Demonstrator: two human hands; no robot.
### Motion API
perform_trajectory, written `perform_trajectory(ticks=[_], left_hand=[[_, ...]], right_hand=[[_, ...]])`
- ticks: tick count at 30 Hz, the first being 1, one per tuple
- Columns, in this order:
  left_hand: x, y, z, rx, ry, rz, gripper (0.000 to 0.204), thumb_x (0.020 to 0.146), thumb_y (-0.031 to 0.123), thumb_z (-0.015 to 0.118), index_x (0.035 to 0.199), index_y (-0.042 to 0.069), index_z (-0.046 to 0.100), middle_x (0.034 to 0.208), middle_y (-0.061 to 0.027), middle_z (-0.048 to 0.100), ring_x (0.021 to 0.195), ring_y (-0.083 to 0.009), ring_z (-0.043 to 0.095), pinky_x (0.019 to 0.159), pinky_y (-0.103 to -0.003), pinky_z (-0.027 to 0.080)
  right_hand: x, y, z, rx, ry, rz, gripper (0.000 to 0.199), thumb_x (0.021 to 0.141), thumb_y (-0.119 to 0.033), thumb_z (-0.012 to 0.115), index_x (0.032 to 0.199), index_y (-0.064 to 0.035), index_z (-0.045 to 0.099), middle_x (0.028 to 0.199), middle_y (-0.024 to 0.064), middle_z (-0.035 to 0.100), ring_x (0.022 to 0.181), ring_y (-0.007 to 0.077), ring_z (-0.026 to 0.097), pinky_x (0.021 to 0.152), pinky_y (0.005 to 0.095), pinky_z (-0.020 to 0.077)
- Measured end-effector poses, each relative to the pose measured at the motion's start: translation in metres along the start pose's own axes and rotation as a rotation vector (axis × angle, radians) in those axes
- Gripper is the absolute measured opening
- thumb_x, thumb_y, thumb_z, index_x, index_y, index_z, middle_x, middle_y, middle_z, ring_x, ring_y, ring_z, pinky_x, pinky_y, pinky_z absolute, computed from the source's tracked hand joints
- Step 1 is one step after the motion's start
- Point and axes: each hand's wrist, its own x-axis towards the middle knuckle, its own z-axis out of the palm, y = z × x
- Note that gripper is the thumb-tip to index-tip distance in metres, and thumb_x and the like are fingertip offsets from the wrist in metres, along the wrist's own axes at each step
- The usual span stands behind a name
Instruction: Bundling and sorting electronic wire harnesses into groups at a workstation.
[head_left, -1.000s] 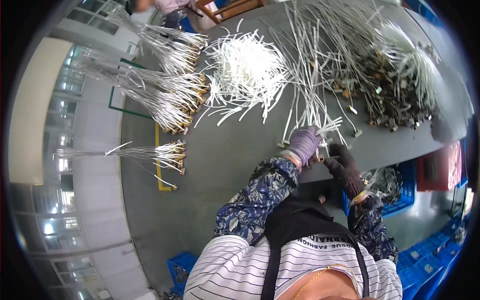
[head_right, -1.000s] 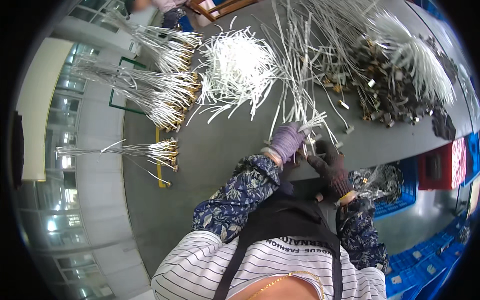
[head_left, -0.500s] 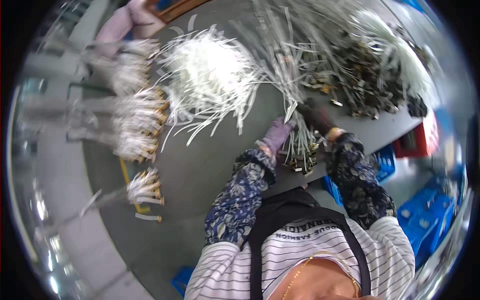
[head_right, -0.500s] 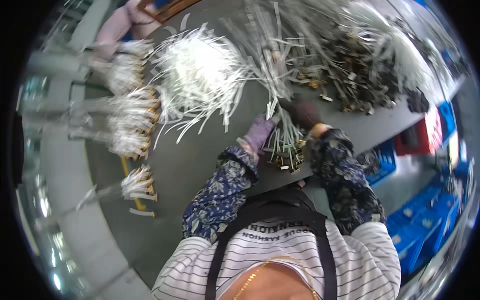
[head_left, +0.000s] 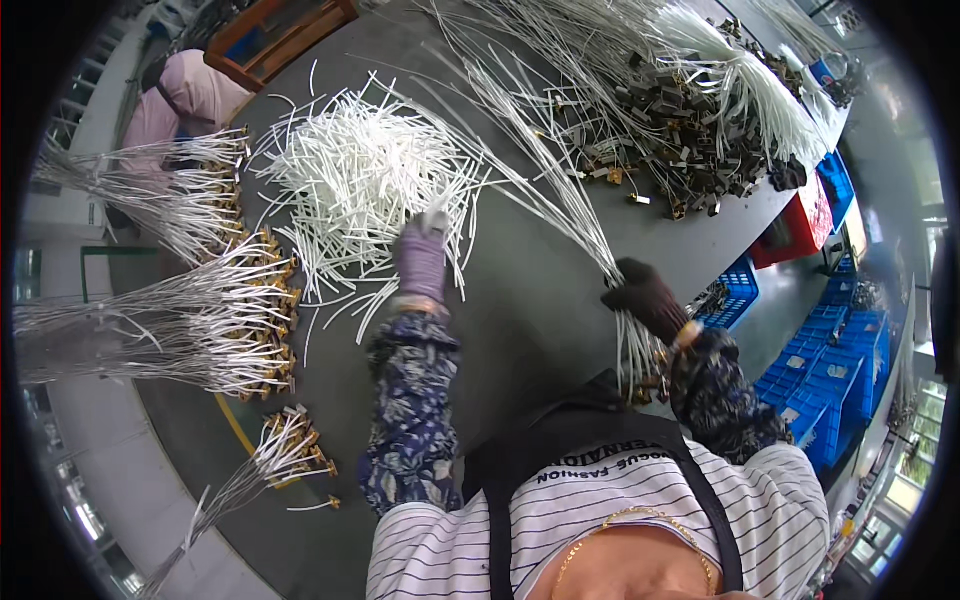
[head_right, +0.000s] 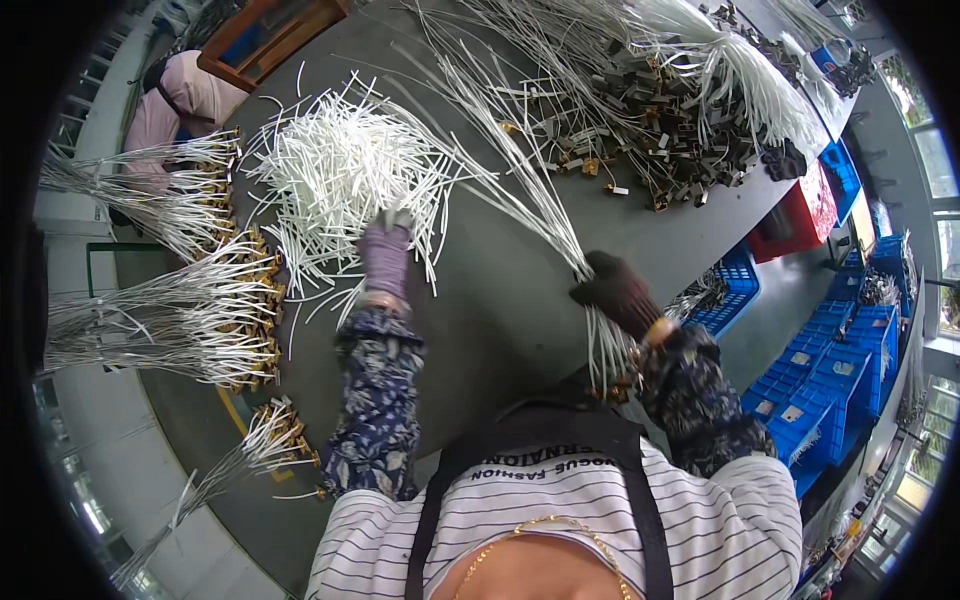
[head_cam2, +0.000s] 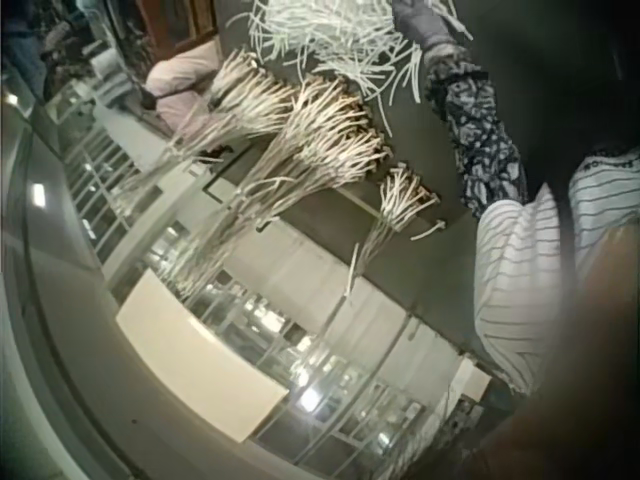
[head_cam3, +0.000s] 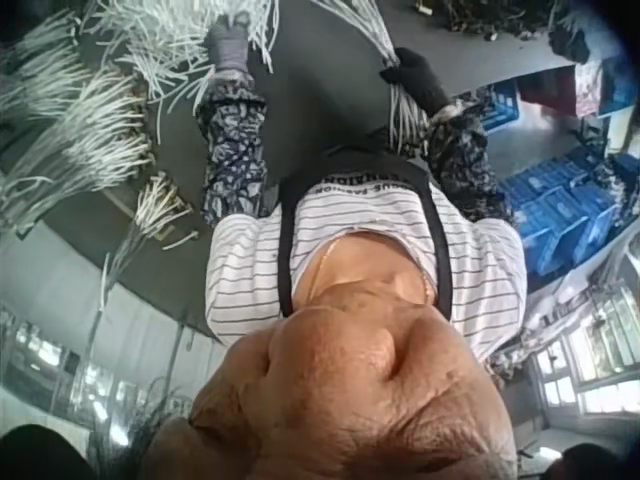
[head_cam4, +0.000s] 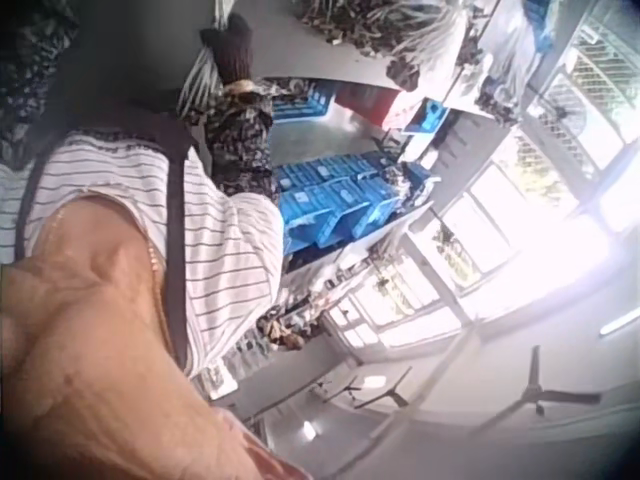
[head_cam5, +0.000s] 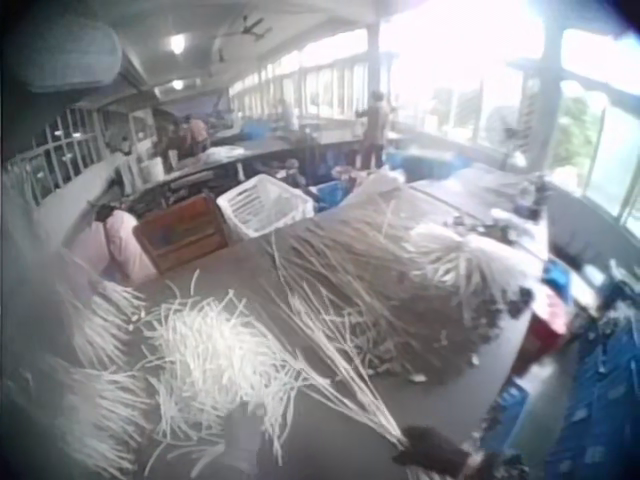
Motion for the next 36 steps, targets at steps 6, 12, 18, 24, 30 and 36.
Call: perform_trajectory(ticks=[6,12,18,24,30,36], left_hand=[[-0.007,0.042,-0.025,0.759,0.437,0.494,0.086,0.059,0.042,0.084,0.126,0.003,0.046,0.117,-0.0203,0.056,0.110,-0.0369,0.053,0.098,-0.047,0.040],[-0.106,0.142,0.048,-0.321,-0.213,0.531,0.108,0.055,0.048,0.086,0.135,-0.001,0.032,0.126,-0.0241,0.050,0.117,-0.0362,0.049,0.100,-0.043,0.039],[-0.140,0.261,0.026,-0.669,-0.321,0.486,0.127,0.052,0.040,0.090,0.146,-0.002,0.015,0.137,-0.0274,0.043,0.129,-0.0340,0.042,0.108,-0.038,0.035],[-0.169,0.298,0.048,-0.431,-0.120,0.731,0.112,0.059,0.029,0.088,0.141,-0.003,0.019,0.130,-0.0236,0.038,0.114,-0.0315,0.045,0.097,-0.036,0.040],[-0.167,0.307,0.056,-0.715,-0.404,0.670,0.030,0.066,0.016,0.079,0.087,0.001,0.063,0.071,-0.0019,0.059,0.065,-0.0102,0.055,0.059,-0.027,0.047],[-0.143,0.290,0.056,-0.592,-0.262,1.004,0.030,0.064,0.020,0.080,0.082,0.004,0.063,0.072,-0.0010,0.060,0.059,-0.0103,0.055,0.052,-0.028,0.045]], right_hand=[[-0.040,-0.029,0.004,0.160,0.001,-0.064,0.025,0.077,-0.003,0.067,0.100,0.0005,0.058,0.081,-0.0004,0.056,0.073,0.0082,0.053,0.065,0.0253,0.0454],[-0.057,-0.064,0.002,0.255,0.030,-0.320,0.017,0.080,0.002,0.066,0.094,-0.0022,0.057,0.081,-0.0026,0.055,0.073,0.0049,0.050,0.062,0.0229,0.0426],[-0.077,-0.095,-0.033,0.239,-0.176,-0.639,0.060,0.064,-0.005,0.083,0.119,-0.0018,0.057,0.113,0.0095,0.062,0.106,0.0195,0.057,0.095,0.0344,0.0418],[-0.052,-0.118,-0.049,-0.205,-0.184,-0.869,0.042,0.078,-0.014,0.073,0.115,-0.0026,0.057,0.115,0.0079,0.060,0.102,0.0193,0.055,0.089,0.0329,0.0426],[-0.049,-0.114,-0.049,-0.196,-0.265,-0.790,0.043,0.078,-0.013,0.073,0.115,-0.0030,0.056,0.115,0.0074,0.060,0.103,0.0189,0.055,0.090,0.0329,0.0426],[-0.059,-0.113,-0.033,-0.167,-0.308,-0.614,0.043,0.078,-0.011,0.074,0.116,-0.0034,0.056,0.114,0.0069,0.060,0.104,0.0185,0.055,0.091,0.0328,0.0426]])
